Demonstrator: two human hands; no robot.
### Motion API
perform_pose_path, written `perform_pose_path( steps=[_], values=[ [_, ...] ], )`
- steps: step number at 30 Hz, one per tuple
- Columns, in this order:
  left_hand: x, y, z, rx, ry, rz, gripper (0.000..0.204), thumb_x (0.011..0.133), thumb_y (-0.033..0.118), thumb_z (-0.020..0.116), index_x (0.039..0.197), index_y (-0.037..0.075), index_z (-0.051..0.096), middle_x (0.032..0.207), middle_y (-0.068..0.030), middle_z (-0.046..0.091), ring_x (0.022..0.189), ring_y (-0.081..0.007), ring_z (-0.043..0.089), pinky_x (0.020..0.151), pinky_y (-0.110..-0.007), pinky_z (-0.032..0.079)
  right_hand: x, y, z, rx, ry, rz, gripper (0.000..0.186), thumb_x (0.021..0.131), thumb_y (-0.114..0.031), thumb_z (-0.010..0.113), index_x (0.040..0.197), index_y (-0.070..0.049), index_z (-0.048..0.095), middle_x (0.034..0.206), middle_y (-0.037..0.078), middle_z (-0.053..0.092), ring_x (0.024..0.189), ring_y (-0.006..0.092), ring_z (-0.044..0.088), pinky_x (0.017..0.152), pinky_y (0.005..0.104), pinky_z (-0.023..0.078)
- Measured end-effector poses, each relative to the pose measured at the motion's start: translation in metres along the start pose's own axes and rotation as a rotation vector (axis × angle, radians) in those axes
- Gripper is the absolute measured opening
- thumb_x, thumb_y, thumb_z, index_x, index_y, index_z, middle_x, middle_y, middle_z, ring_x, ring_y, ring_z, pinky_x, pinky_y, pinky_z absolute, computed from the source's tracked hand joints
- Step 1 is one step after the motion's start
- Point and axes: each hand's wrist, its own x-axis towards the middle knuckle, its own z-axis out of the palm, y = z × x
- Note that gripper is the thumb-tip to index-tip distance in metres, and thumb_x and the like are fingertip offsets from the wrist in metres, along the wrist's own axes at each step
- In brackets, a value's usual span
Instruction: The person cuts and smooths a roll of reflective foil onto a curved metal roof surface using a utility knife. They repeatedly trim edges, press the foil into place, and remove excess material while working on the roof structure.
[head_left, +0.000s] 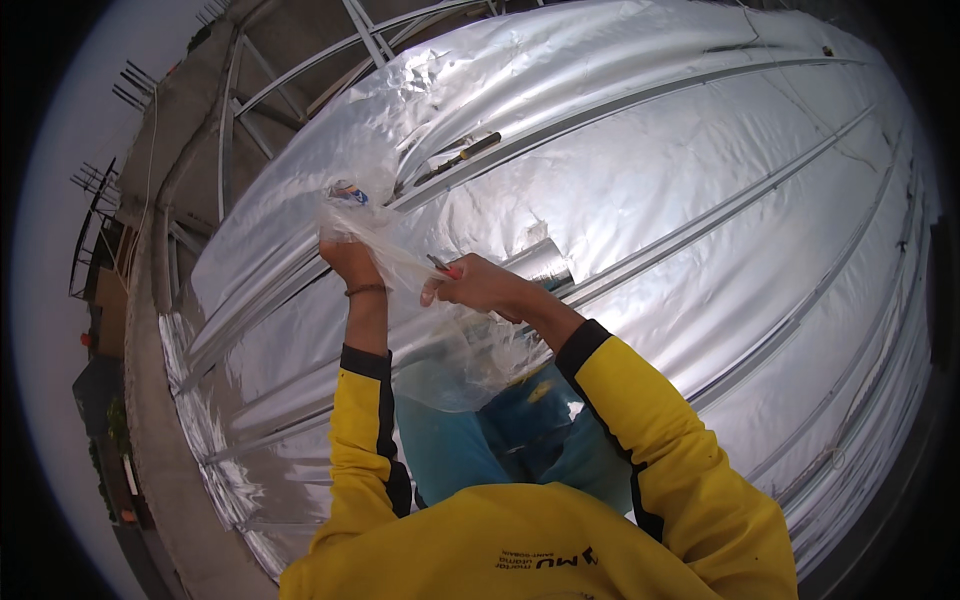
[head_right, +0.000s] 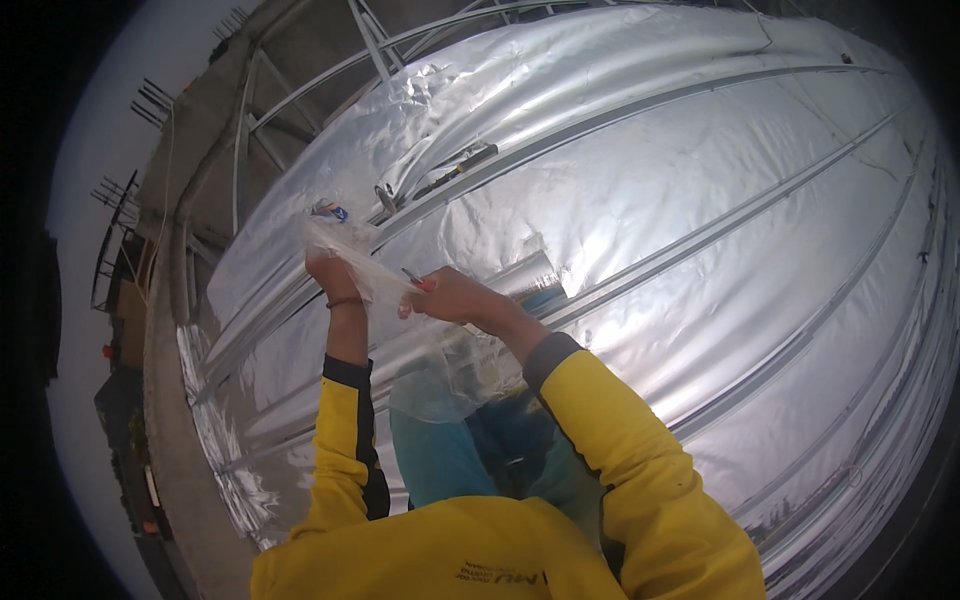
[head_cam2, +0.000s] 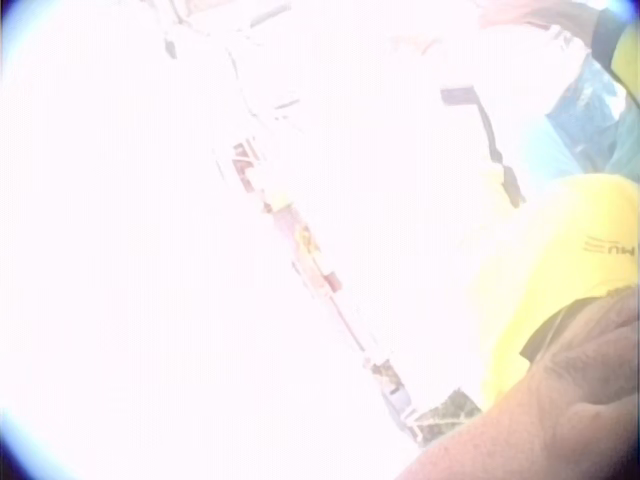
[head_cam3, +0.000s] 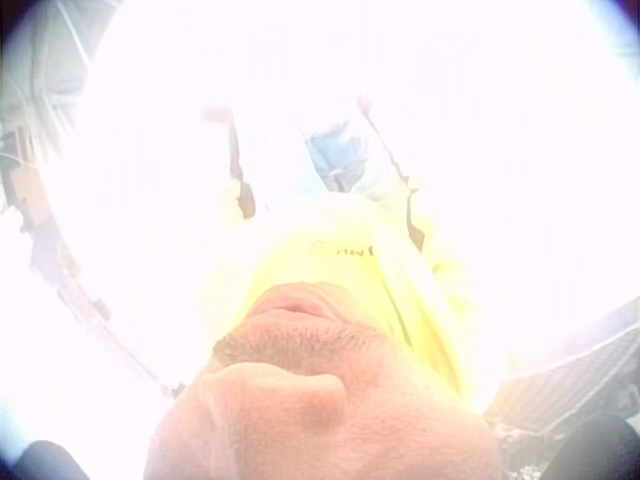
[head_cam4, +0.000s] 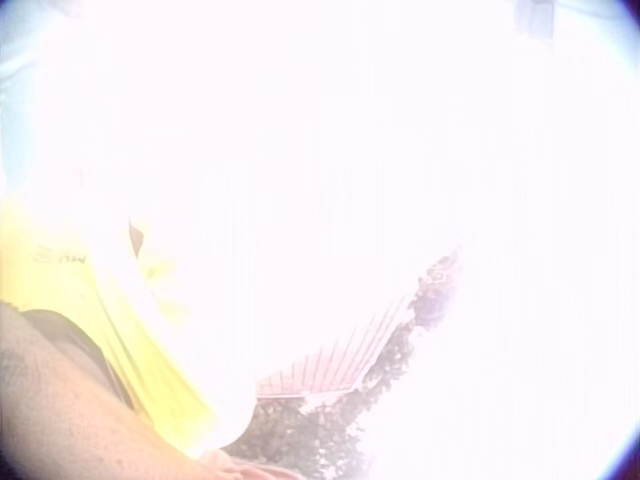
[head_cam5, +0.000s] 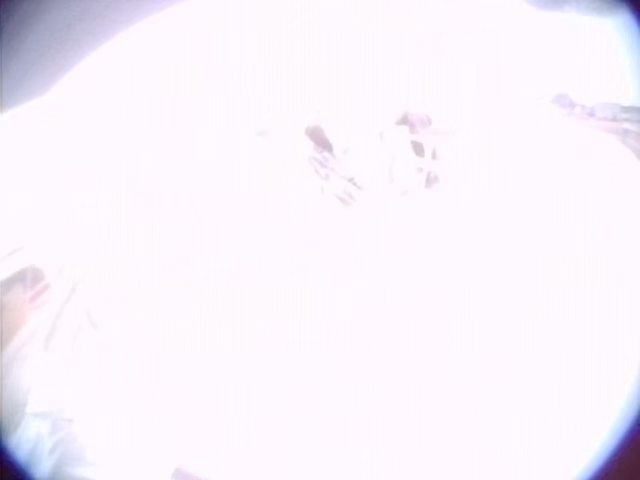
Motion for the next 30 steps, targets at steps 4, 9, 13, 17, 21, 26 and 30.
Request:
perform_pose_path(
  steps=[4, 9, 13, 17, 21, 26, 30],
  values=[
    [-0.011, 0.031, 0.003, -0.350, -0.130, -0.462, 0.037, 0.104, 0.023, 0.056, 0.135, 0.004, 0.055, 0.124, -0.0094, 0.064, 0.111, -0.0259, 0.065, 0.093, -0.044, 0.057, 0.013, 0.016, -0.024, 0.228, 0.049, 0.146, 0.027, 0.082, -0.027, 0.069, 0.094, -0.002, 0.073, 0.086, 0.005, 0.072, 0.058, 0.0119, 0.051, 0.052, 0.0266, 0.040],
    [-0.043, 0.039, -0.020, -0.641, -0.475, -0.656, 0.038, 0.106, 0.019, 0.050, 0.141, 0.005, 0.050, 0.136, -0.0089, 0.059, 0.125, -0.0259, 0.059, 0.103, -0.045, 0.052, 0.017, 0.033, -0.045, 0.158, 0.039, 0.212, 0.027, 0.088, -0.026, 0.061, 0.091, -0.002, 0.073, 0.081, 0.008, 0.074, 0.048, 0.0126, 0.047, 0.043, 0.0282, 0.036],
    [-0.062, 0.043, -0.031, -0.398, -0.742, -0.644, 0.041, 0.103, 0.023, 0.058, 0.140, 0.006, 0.055, 0.135, -0.0065, 0.061, 0.120, -0.0226, 0.060, 0.106, -0.039, 0.048, 0.036, 0.074, -0.073, -0.065, 0.206, -0.057, 0.035, 0.089, -0.036, 0.065, 0.089, -0.002, 0.075, 0.083, 0.012, 0.073, 0.065, 0.0186, 0.058, 0.063, 0.0344, 0.050],
    [-0.065, 0.049, -0.039, 0.529, -1.144, -0.126, 0.047, 0.091, 0.022, 0.071, 0.132, 0.001, 0.061, 0.124, -0.0131, 0.068, 0.112, -0.0283, 0.066, 0.104, -0.043, 0.047, 0.024, 0.063, -0.062, -0.480, 0.480, 0.065, 0.029, 0.089, -0.036, 0.066, 0.101, -0.012, 0.077, 0.103, 0.016, 0.074, 0.096, 0.0353, 0.071, 0.085, 0.0454, 0.054],
    [-0.076, 0.043, -0.042, 0.829, -1.253, 0.038, 0.048, 0.082, 0.017, 0.072, 0.127, 0.003, 0.065, 0.106, -0.0185, 0.073, 0.096, -0.0344, 0.069, 0.096, -0.046, 0.048, 0.011, 0.033, -0.055, -0.786, 0.679, 0.012, 0.022, 0.085, -0.032, 0.069, 0.098, -0.016, 0.077, 0.096, 0.012, 0.072, 0.091, 0.0311, 0.072, 0.081, 0.0456, 0.056],
    [-0.077, 0.075, -0.005, 1.602, -1.192, 0.127, 0.030, 0.083, 0.011, 0.065, 0.112, 0.009, 0.068, 0.101, -0.0155, 0.073, 0.108, -0.0347, 0.066, 0.102, -0.057, 0.039, 0.012, 0.024, -0.059, -1.008, 0.869, -0.130, 0.027, 0.081, -0.036, 0.078, 0.084, -0.010, 0.076, 0.082, 0.010, 0.068, 0.079, 0.0319, 0.071, 0.071, 0.0443, 0.056],
    [-0.049, 0.026, -0.036, 1.696, -0.845, 0.632, 0.018, 0.087, 0.014, 0.065, 0.105, 0.011, 0.065, 0.112, -0.0122, 0.071, 0.133, -0.0378, 0.052, 0.109, -0.068, 0.029, 0.014, 0.013, -0.050, -0.779, 0.656, -0.146, 0.033, 0.083, -0.039, 0.079, 0.093, -0.007, 0.077, 0.088, 0.009, 0.074, 0.087, 0.0320, 0.073, 0.076, 0.0401, 0.057]
  ],
)
